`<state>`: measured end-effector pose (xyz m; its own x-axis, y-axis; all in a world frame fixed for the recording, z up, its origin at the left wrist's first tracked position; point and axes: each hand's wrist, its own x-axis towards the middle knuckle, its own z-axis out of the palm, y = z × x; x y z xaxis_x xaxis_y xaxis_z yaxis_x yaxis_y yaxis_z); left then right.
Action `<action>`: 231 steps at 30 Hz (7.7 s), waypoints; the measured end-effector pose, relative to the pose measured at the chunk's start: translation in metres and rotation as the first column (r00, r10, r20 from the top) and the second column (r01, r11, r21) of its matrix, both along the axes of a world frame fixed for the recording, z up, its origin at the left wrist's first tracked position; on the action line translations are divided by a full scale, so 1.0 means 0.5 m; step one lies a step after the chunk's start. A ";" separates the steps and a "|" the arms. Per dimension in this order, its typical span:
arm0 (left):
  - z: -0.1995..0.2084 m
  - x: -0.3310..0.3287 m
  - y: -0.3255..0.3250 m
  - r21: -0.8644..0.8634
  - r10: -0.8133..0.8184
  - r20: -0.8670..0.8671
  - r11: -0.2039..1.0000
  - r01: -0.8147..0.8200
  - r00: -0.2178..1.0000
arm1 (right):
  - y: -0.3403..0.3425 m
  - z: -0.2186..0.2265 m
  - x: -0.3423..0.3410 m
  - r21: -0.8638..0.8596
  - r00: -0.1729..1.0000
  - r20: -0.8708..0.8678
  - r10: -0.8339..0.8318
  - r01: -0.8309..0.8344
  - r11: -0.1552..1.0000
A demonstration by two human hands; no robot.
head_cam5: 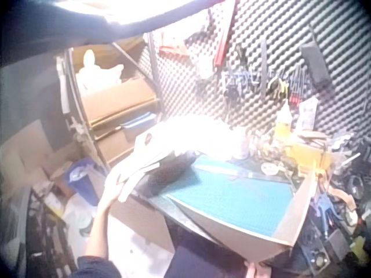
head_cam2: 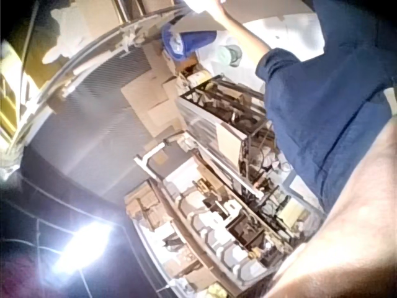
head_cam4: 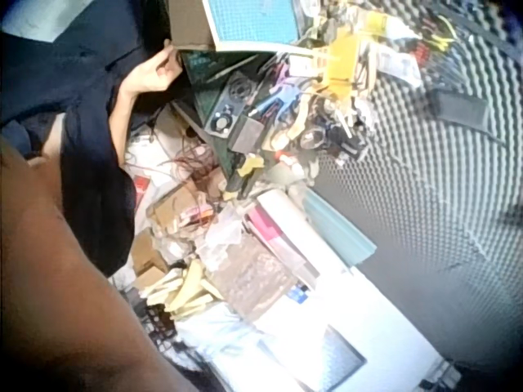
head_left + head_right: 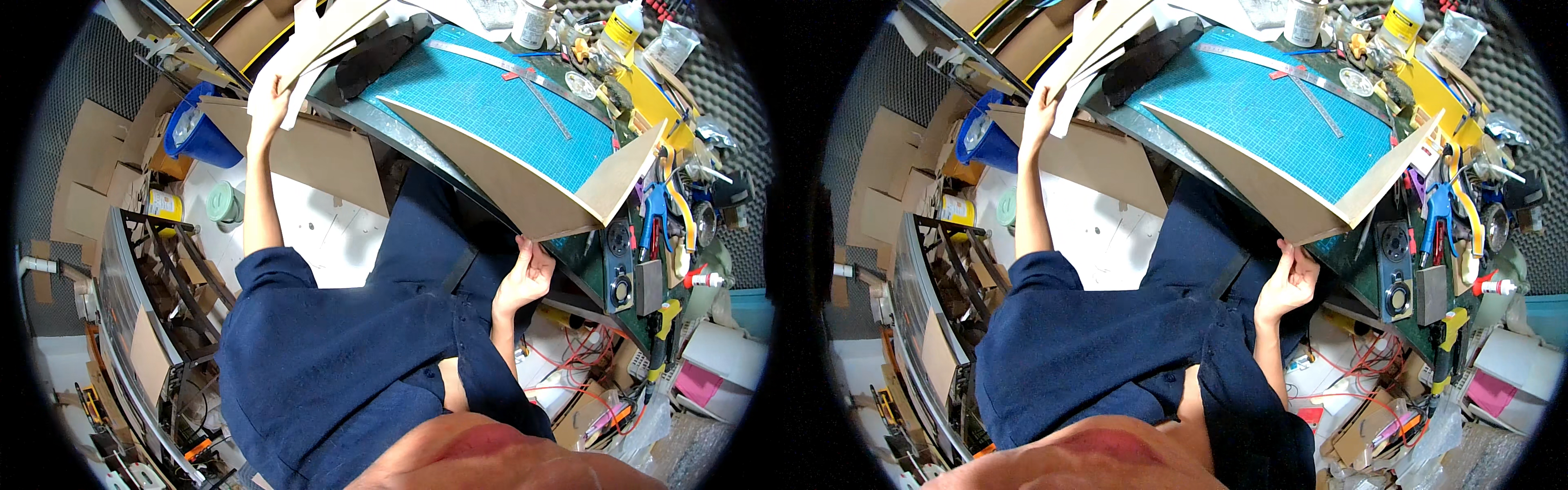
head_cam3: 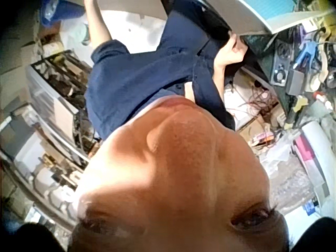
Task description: The person applies glue to the edges of a folded cardboard piece and joins it to another cardboard sheet. They then use a staple gun to secure the joined edges, completing a small cardboard assembly.
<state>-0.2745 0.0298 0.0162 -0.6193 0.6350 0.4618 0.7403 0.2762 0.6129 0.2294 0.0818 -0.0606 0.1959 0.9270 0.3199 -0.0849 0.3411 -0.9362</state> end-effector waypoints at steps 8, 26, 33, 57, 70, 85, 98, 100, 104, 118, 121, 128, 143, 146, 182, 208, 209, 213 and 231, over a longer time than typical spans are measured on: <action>-0.092 -0.159 0.070 -0.168 0.308 -0.177 0.926 -0.337 0.935 | -0.002 -0.003 -0.004 -0.006 0.994 -0.108 -0.016 0.015 1.000; 0.146 0.443 0.189 0.188 -0.605 -0.289 0.724 0.664 0.742 | 0.003 -0.015 0.006 -0.004 0.987 -0.156 0.038 -0.039 0.999; 0.191 0.720 0.189 0.129 -0.927 -0.249 0.253 0.959 0.279 | 0.006 -0.024 0.009 0.027 0.989 -0.137 0.056 -0.053 0.998; 0.187 0.703 0.213 0.338 -0.956 -0.243 0.076 0.938 0.165 | -0.004 -0.019 -0.041 0.079 0.999 -0.038 -0.028 0.031 0.996; 0.177 0.694 0.227 0.351 -0.926 -0.350 0.010 0.936 0.141 | 0.005 -0.027 -0.050 0.117 0.995 -0.098 0.002 0.010 0.993; 0.152 0.688 0.246 0.457 -0.975 -0.220 -0.087 0.885 0.018 | 0.007 -0.030 -0.052 0.098 0.997 -0.071 -0.029 0.036 0.995; 0.171 0.685 0.223 0.475 -0.999 -0.018 -0.032 0.880 -0.027 | 0.000 -0.027 -0.052 0.073 0.995 -0.098 -0.016 0.023 0.997; 0.166 0.684 0.225 0.498 -0.999 0.005 -0.042 0.866 -0.051 | 0.000 -0.026 -0.051 0.068 0.996 -0.082 -0.016 0.022 0.997; 0.170 0.677 0.223 0.453 -0.999 0.012 -0.021 0.891 -0.030 | 0.000 -0.023 -0.048 0.082 0.998 -0.058 -0.009 0.013 0.997; 0.186 0.687 0.216 0.329 -0.957 -0.245 0.067 0.942 0.154 | -0.003 -0.024 -0.044 0.030 0.999 -0.019 -0.031 0.032 0.999; 0.186 0.689 0.215 0.333 -0.956 -0.236 0.091 0.938 0.177 | -0.005 -0.021 -0.040 0.004 1.000 -0.005 -0.010 0.010 1.000; 0.182 0.696 0.214 0.358 -0.966 -0.183 0.107 0.928 0.182 | -0.001 -0.007 0.000 0.037 0.989 0.139 0.059 -0.064 0.997; 0.184 0.704 0.173 0.559 -0.661 -0.560 0.142 0.817 0.499 | 0.064 0.176 0.614 0.405 0.138 0.831 -0.539 0.515 0.755; 0.186 0.757 0.145 0.493 -0.659 -0.636 0.053 0.868 0.401 | 0.102 0.157 0.692 0.190 0.114 0.959 -0.261 0.425 0.885; 0.044 1.158 0.098 -0.038 -0.976 0.175 -0.141 0.989 -0.132 | -0.144 0.179 0.629 0.185 0.457 -0.872 0.173 -0.019 0.983; 0.006 1.193 0.141 0.332 -0.989 -0.018 -0.146 0.932 -0.148 | -0.135 0.290 0.680 0.035 0.755 0.462 -0.466 0.509 0.860; 0.000 1.173 0.138 0.300 -0.993 0.029 -0.099 0.949 -0.113 | -0.098 0.269 0.702 0.118 0.674 0.593 -0.441 0.468 0.876; -0.024 1.111 0.144 0.127 -0.999 -0.034 -0.008 0.992 -0.004 | 0.011 0.268 0.716 0.348 0.297 0.843 -0.448 0.336 0.876; -0.029 1.070 0.242 0.102 -0.938 -0.219 0.252 0.962 0.269 | 0.105 0.207 0.773 0.138 0.351 0.929 -0.117 -0.035 0.990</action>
<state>0.2606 0.1506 0.0020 0.4262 0.6307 0.6485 0.4398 -0.7709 0.4607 0.6159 0.1342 0.0430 -0.2634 0.8686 0.4197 0.8344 0.4234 -0.3527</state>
